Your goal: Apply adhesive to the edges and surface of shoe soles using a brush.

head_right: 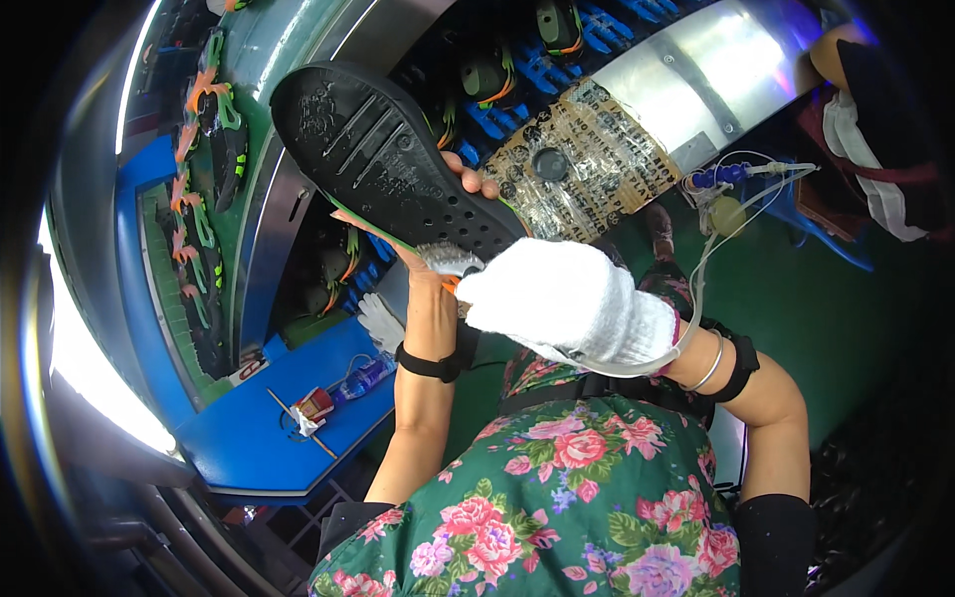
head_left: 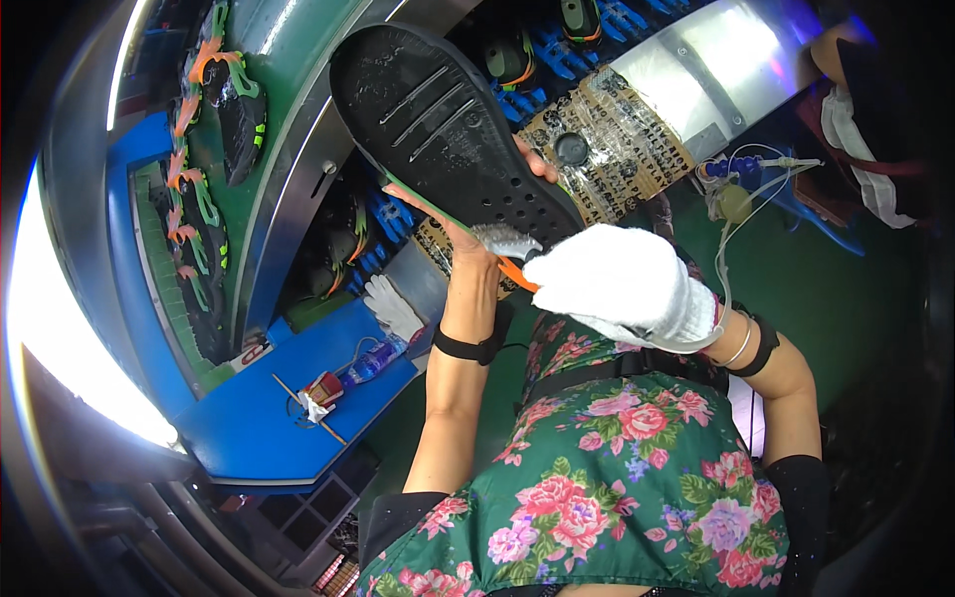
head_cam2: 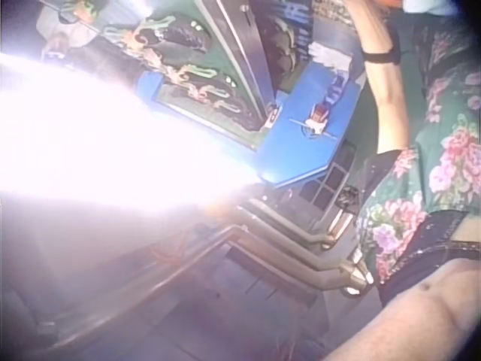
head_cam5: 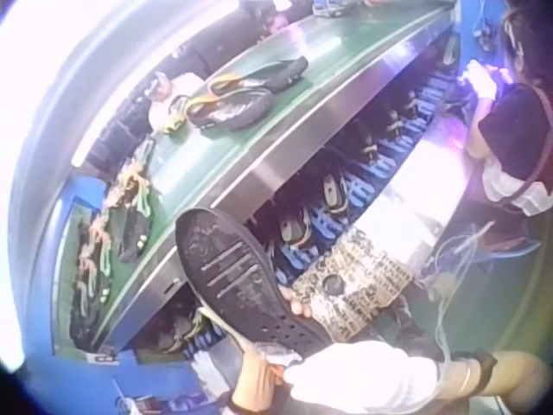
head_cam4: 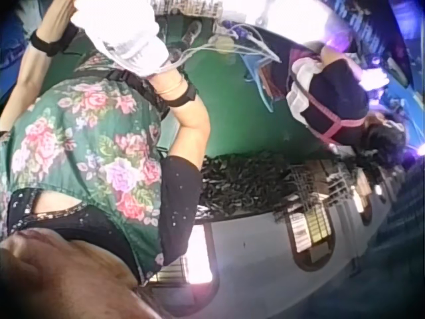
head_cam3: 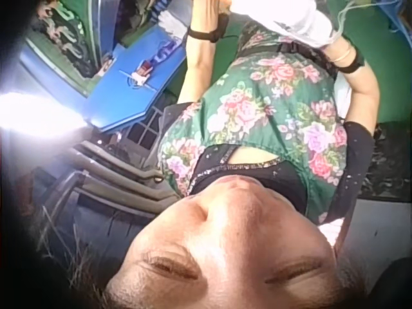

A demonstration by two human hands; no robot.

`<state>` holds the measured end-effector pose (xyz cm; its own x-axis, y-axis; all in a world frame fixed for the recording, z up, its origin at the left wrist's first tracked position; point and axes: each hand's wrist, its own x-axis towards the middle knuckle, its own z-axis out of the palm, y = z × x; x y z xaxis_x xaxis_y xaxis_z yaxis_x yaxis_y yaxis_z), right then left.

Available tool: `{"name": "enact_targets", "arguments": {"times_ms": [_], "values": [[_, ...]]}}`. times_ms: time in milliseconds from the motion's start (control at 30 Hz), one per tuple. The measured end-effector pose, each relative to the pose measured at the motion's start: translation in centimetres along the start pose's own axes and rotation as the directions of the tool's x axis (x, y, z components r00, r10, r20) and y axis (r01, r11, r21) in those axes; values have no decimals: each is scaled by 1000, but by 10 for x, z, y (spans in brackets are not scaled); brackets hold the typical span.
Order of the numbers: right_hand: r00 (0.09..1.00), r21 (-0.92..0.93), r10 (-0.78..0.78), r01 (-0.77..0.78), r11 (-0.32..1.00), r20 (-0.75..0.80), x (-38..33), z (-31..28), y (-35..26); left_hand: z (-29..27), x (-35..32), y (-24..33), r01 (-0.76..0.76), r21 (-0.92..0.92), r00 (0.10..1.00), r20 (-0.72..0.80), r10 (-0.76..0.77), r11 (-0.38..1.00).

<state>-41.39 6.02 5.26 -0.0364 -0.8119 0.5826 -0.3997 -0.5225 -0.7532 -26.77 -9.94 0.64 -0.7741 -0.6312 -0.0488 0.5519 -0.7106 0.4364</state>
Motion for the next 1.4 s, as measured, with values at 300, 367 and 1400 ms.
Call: {"name": "enact_targets", "arguments": {"times_ms": [300,367,1400], "values": [[999,81,54,-53,995,-7,-2,-10,-1,-10,8,6,-59,84,998,22,57,995],[991,166,125,-117,979,-43,-3,-13,4,-12,11,7,-56,98,997,48,52,994],[980,207,188,-170,963,-71,-14,-7,-13,-7,35,-2,-114,47,947,308,95,992]]}}
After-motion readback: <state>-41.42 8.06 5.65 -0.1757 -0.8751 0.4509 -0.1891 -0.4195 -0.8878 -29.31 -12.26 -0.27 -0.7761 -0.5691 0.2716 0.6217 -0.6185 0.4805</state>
